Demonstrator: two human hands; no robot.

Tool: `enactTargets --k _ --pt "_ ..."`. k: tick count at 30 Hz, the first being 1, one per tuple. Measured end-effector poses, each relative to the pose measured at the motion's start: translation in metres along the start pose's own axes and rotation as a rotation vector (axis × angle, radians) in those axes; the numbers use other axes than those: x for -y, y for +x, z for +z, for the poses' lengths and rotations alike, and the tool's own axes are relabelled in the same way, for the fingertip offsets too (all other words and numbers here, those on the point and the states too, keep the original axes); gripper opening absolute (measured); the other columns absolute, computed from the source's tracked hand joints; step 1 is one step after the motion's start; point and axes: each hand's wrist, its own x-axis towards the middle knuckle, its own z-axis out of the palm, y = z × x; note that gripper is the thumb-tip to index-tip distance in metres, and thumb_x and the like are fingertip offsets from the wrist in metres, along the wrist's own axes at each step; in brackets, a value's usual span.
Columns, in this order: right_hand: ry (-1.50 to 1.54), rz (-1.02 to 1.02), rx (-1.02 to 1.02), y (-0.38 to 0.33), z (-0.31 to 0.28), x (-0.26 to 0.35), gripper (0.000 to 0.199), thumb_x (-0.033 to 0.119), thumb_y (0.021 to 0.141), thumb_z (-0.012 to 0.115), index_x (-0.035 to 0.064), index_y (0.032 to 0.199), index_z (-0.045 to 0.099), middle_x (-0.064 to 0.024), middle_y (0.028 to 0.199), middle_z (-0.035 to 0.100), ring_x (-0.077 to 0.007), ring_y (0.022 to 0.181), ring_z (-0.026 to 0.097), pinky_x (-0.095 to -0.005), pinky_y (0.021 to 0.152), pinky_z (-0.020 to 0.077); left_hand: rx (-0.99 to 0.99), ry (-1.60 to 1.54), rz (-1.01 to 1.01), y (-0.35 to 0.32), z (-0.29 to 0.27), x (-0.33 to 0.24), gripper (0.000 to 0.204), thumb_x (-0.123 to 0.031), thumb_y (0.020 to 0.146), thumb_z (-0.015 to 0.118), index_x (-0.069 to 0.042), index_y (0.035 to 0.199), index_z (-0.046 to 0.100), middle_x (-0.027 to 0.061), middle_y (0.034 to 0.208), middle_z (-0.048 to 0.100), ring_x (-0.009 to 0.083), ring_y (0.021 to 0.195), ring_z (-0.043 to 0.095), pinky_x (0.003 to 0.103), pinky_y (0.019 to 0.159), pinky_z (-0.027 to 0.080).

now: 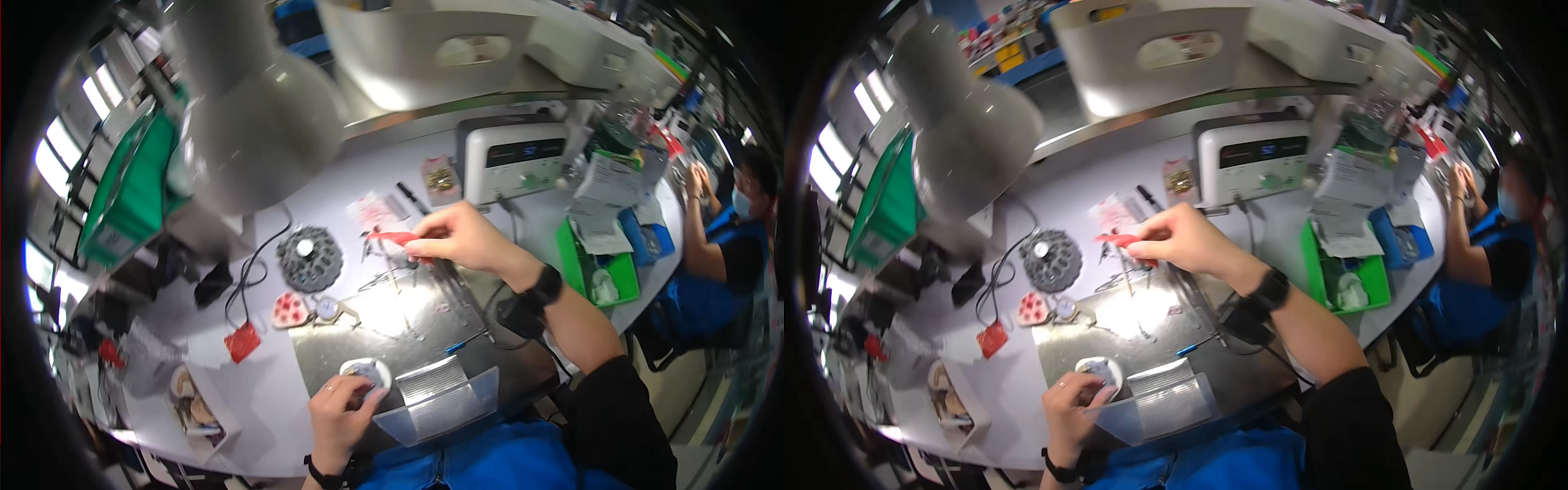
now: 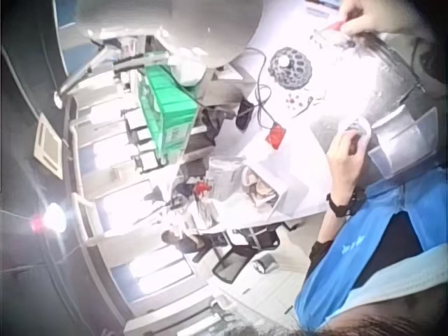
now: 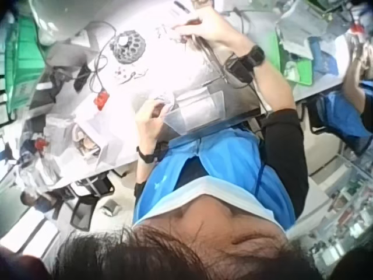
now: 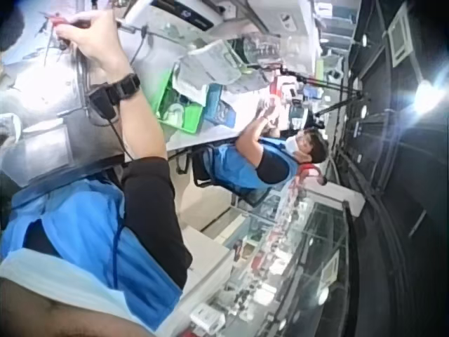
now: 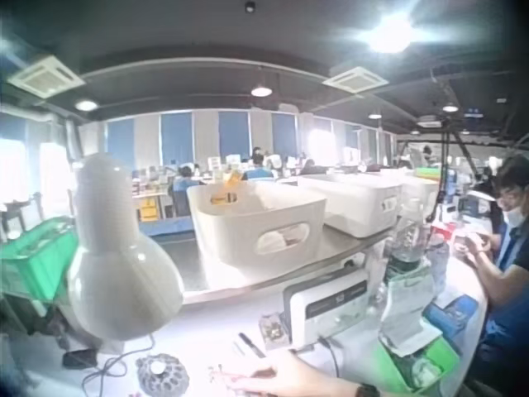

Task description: The recorder is assembling and inspecting various components of a dental prosthesis, including teeth and a stone model base, using specialized lab tools.

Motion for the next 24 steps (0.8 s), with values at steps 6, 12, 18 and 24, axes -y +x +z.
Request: enactTargets --k 6,12,18,24 --pt "-0.009 0.089 0.027 -0.026 0.059 0.007 0.017 0.010 0.092 0.080 -0.0016 0.105 0.079 -0.0023 0.086 0.075 -0.0050 0.075 0.064 -0.0221 0.066 0.0501 0.031 -0.333 -0.062 0.008 -0.009 0.003 0.028 -0.006 0.085 0.082 -0.001 0.112 0.074 0.0070 0.099 0.074 0.0094 0.062 0.062 0.023 0.057 0.049" --pt "-0.086 -0.003 0.272 -0.045 0.112 -0.007 0.020 0.011 0.091 0.080 0.0010 0.108 0.080 -0.0031 0.084 0.075 -0.0044 0.073 0.063 -0.0223 0.067 0.0497 0.058 -0.926 -0.292 0.022 -0.017 0.004 0.021 -0.006 0.099 0.069 0.004 0.117 0.073 0.0043 0.104 0.069 0.0077 0.086 0.059 0.021 0.079 0.046" --pt "-0.170 0.104 0.327 -0.045 0.118 0.001 0.009 0.007 0.089 0.079 -0.0015 0.093 0.079 -0.0077 0.081 0.077 -0.0113 0.070 0.069 -0.0243 0.063 0.0525 0.044 -0.720 -0.177 0.026 -0.018 0.026 0.015 -0.010 0.097 0.074 0.002 0.105 0.078 0.0032 0.096 0.069 0.0023 0.070 0.053 0.021 0.060 0.038" --pt "-0.176 0.091 0.222 -0.034 0.097 0.003 0.009 0.004 0.092 0.074 -0.0023 0.087 0.077 -0.0057 0.077 0.074 -0.0070 0.064 0.066 -0.0228 0.056 0.0494 0.142 -0.126 0.177 0.037 -0.037 0.034 0.031 -0.008 0.079 0.085 -0.003 0.109 0.078 0.0068 0.105 0.070 0.0204 0.084 0.065 0.031 0.075 0.052"
